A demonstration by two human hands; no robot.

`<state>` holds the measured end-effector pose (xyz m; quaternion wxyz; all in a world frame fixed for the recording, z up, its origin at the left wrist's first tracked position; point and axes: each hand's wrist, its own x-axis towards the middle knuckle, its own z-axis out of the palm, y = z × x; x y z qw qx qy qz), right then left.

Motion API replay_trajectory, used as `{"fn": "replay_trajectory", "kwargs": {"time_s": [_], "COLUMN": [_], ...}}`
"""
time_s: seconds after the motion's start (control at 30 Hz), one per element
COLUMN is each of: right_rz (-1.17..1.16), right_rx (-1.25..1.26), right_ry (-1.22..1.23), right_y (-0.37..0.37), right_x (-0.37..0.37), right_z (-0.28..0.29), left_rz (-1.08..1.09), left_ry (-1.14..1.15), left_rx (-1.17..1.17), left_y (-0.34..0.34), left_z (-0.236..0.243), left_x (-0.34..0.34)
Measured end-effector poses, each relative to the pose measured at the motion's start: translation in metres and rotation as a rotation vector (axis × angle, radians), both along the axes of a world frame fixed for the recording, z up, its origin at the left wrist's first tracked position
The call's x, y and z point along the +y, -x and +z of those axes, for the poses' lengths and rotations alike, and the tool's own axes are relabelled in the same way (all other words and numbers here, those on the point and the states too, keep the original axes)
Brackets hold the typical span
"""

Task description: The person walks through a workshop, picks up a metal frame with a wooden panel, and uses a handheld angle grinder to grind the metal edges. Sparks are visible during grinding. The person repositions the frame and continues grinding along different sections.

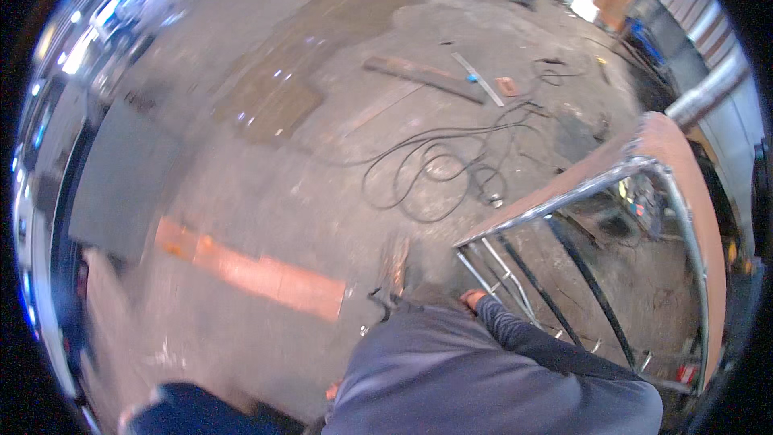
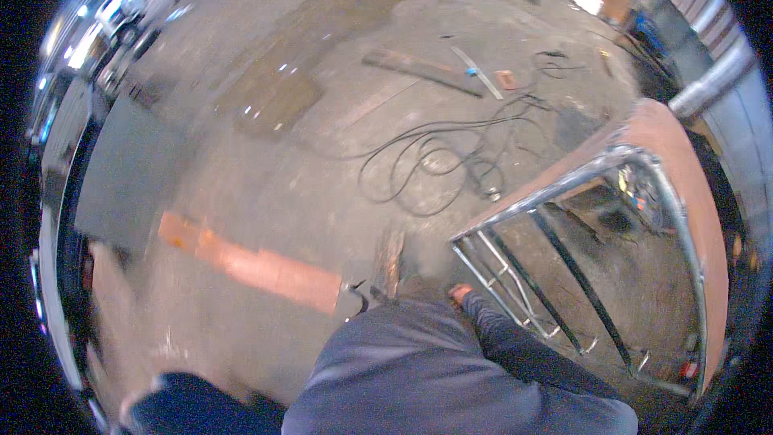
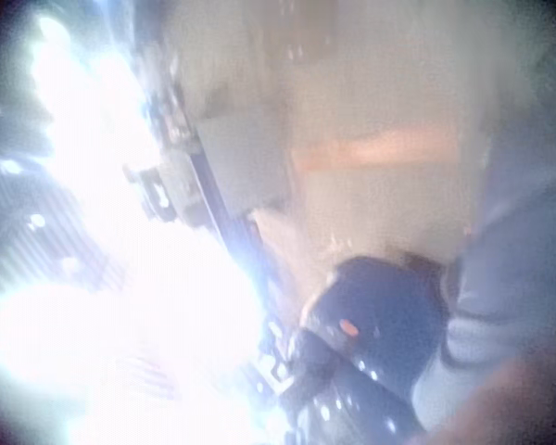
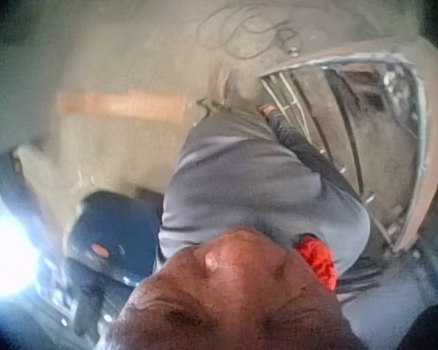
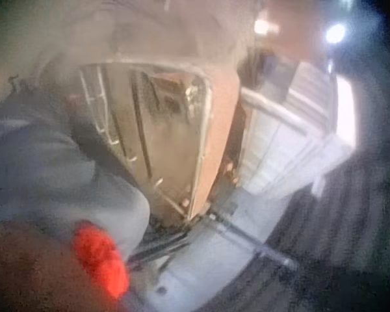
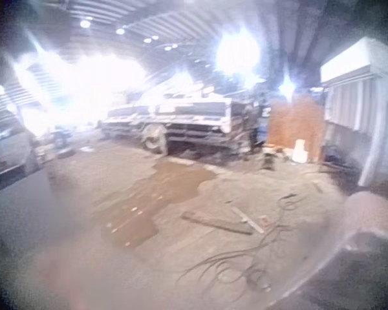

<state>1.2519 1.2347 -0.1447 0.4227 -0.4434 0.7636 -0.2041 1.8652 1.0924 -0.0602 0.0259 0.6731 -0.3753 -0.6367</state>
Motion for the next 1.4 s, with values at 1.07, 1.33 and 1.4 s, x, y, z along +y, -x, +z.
{"fn": "replay_trajectory", "kwargs": {"time_s": [1.07, 1.33, 1.4], "right_rz": [-1.067, -1.649, -1.724], "right_rx": [-0.6, -0.768, -0.746], "right_ry": [-0.505, -0.179, -0.115], "right_y": [-0.099, -0.105, -0.117], "right_x": [-0.223, -0.293, -0.3], "right_z": [0.07, 0.122, 0.135], "left_rz": [-0.146, -0.71, -0.6], "left_ry": [-0.182, -0.052, -0.249], "left_rx": [0.122, 0.06, 0.125], "left_y": [0.281, 0.321, 0.34], "left_z": [0.005, -0.022, -0.04], "left_x": [-0.73, -0.778, -0.764]}}
